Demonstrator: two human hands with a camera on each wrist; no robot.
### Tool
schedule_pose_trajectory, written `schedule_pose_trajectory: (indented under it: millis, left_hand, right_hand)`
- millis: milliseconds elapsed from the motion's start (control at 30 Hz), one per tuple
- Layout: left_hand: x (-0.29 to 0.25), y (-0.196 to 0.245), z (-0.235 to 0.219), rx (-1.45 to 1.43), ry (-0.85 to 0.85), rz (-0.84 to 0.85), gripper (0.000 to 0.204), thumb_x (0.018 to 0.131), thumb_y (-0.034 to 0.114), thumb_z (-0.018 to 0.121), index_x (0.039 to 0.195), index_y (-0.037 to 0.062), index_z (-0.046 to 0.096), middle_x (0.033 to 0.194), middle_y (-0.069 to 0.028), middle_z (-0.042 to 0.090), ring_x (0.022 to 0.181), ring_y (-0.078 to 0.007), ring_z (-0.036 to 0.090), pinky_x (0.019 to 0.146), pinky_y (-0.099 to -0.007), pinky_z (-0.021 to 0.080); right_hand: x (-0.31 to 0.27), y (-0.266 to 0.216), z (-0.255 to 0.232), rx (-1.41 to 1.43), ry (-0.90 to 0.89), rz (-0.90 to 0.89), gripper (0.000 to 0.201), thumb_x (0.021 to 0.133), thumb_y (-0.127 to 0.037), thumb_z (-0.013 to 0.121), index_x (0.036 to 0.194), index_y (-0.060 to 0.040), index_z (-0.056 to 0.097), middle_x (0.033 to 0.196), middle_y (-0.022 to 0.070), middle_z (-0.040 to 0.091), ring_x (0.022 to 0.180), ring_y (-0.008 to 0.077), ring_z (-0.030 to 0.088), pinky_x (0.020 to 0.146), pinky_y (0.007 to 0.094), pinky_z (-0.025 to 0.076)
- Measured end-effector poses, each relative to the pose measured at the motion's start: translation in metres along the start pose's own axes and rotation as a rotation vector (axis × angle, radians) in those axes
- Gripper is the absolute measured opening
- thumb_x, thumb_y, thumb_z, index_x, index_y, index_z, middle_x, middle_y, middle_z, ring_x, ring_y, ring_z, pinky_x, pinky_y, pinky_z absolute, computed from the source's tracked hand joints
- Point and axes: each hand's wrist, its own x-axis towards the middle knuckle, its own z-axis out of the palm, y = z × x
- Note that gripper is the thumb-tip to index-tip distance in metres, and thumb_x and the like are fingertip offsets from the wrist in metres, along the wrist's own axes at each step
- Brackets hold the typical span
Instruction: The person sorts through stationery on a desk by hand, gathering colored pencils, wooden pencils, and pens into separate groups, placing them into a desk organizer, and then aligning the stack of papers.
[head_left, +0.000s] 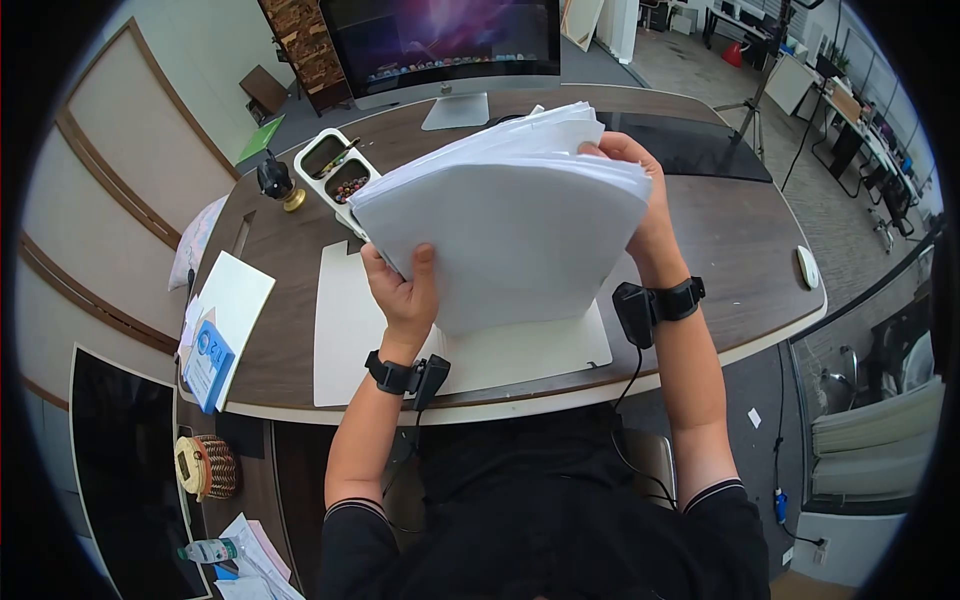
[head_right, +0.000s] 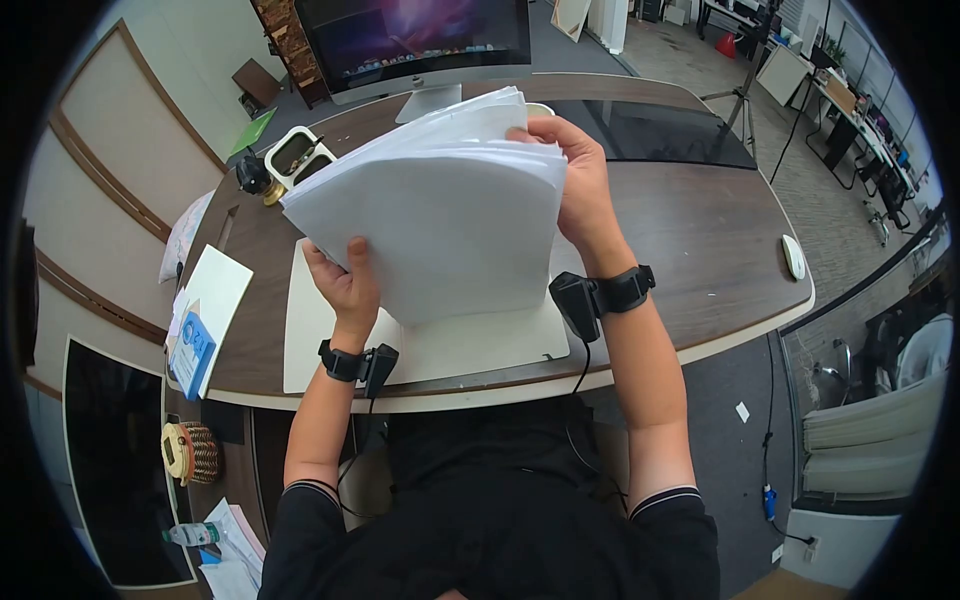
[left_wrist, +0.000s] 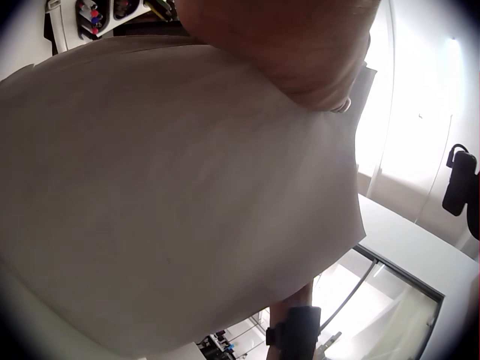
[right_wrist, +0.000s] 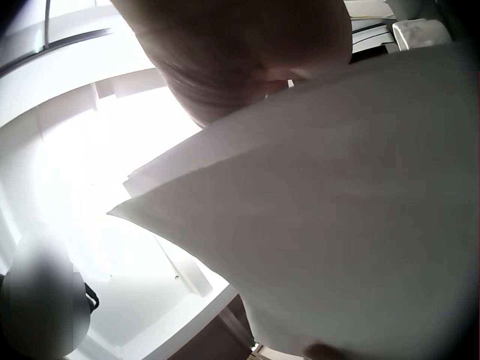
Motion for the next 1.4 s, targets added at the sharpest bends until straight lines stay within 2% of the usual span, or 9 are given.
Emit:
schedule_pose_trajectory:
  millis: [233,333,633,867,967,1000,1100,1200,1400]
  left_hand:
    - [0.004,0.004,0.002,0.033,0.008,0.005,0.030,0.098,0.024,0.060,0.112,0.0037,0.042,0.108,-0.0056,0.052,0.099,-0.0106,0.051,0.091,-0.0262,0.041]
    - [0.007,0.007,0.007,0.022,0.066,0.029,0.027,0.097,0.022,0.061,0.105,0.0034,0.043,0.098,-0.0043,0.053,0.088,-0.0086,0.050,0.082,-0.0225,0.041]
    - [0.006,0.000,0.003,0.019,0.044,0.001,0.025,0.099,0.019,0.059,0.110,0.0035,0.043,0.108,-0.0050,0.053,0.099,-0.0099,0.052,0.091,-0.0250,0.041]
    - [0.010,0.004,0.009,0.048,0.099,0.027,0.025,0.098,0.022,0.060,0.105,0.0035,0.045,0.101,-0.0046,0.053,0.090,-0.0085,0.050,0.082,-0.0222,0.042]
    - [0.009,0.006,0.009,0.045,0.092,0.017,0.025,0.098,0.022,0.060,0.105,0.0036,0.045,0.101,-0.0048,0.053,0.090,-0.0086,0.050,0.082,-0.0222,0.042]
    - [0.010,0.007,0.010,0.044,0.097,0.011,0.025,0.098,0.022,0.060,0.105,0.0037,0.044,0.101,-0.0048,0.053,0.091,-0.0086,0.051,0.082,-0.0222,0.042]
    - [0.010,0.007,0.010,0.041,0.094,0.011,0.025,0.098,0.022,0.060,0.106,0.0037,0.044,0.101,-0.0047,0.054,0.091,-0.0087,0.051,0.083,-0.0225,0.042]
    - [0.009,0.006,0.008,0.031,0.087,-0.001,0.030,0.097,0.025,0.061,0.108,0.0035,0.044,0.102,-0.0053,0.053,0.093,-0.0100,0.051,0.086,-0.0247,0.042]
    - [-0.010,-0.008,-0.004,0.115,-0.041,-0.040,0.044,0.097,0.037,0.060,0.117,0.0023,0.041,0.112,-0.0070,0.049,0.105,-0.0145,0.048,0.095,-0.0306,0.038]
  right_hand:
    - [-0.005,0.002,0.005,0.105,-0.015,-0.109,0.062,0.085,-0.001,0.065,0.142,-0.0020,0.041,0.103,0.0136,0.069,0.091,0.0152,0.067,0.076,0.0273,0.055]
    - [-0.003,0.003,0.001,0.009,-0.051,-0.088,0.056,0.087,-0.003,0.065,0.139,0.0019,0.043,0.106,0.0124,0.069,0.094,0.0136,0.066,0.078,0.0258,0.054]
    - [-0.016,0.014,-0.013,-0.074,-0.093,0.052,0.030,0.100,-0.010,0.052,0.126,0.0045,0.055,0.106,0.0062,0.068,0.094,0.0065,0.062,0.082,0.0209,0.048]
    - [-0.037,0.023,0.003,-0.165,0.048,-0.157,0.032,0.105,-0.022,0.041,0.123,0.0011,0.052,0.102,0.0017,0.060,0.084,0.0046,0.050,0.076,0.0212,0.043]
    - [-0.045,0.025,0.007,-0.032,0.005,-0.145,0.038,0.105,-0.030,0.041,0.128,-0.0001,0.049,0.104,0.0035,0.060,0.087,0.0061,0.051,0.079,0.0231,0.043]
    - [-0.045,0.023,0.018,-0.040,0.049,-0.272,0.038,0.103,-0.030,0.047,0.127,-0.0007,0.048,0.103,0.0045,0.061,0.085,0.0060,0.050,0.078,0.0240,0.042]
    - [-0.047,0.024,0.021,-0.303,0.070,-0.347,0.036,0.100,-0.027,0.056,0.123,-0.0007,0.049,0.105,0.0050,0.060,0.087,0.0065,0.052,0.077,0.0238,0.043]
    - [-0.043,0.033,0.011,-0.233,0.107,-0.106,0.035,0.096,-0.022,0.063,0.121,-0.0015,0.050,0.103,0.0040,0.061,0.087,0.0079,0.054,0.077,0.0229,0.044]
    - [-0.048,0.037,0.023,-0.307,0.101,-0.258,0.029,0.096,-0.022,0.063,0.115,-0.0014,0.056,0.092,-0.0002,0.062,0.083,0.0055,0.055,0.071,0.0196,0.044]
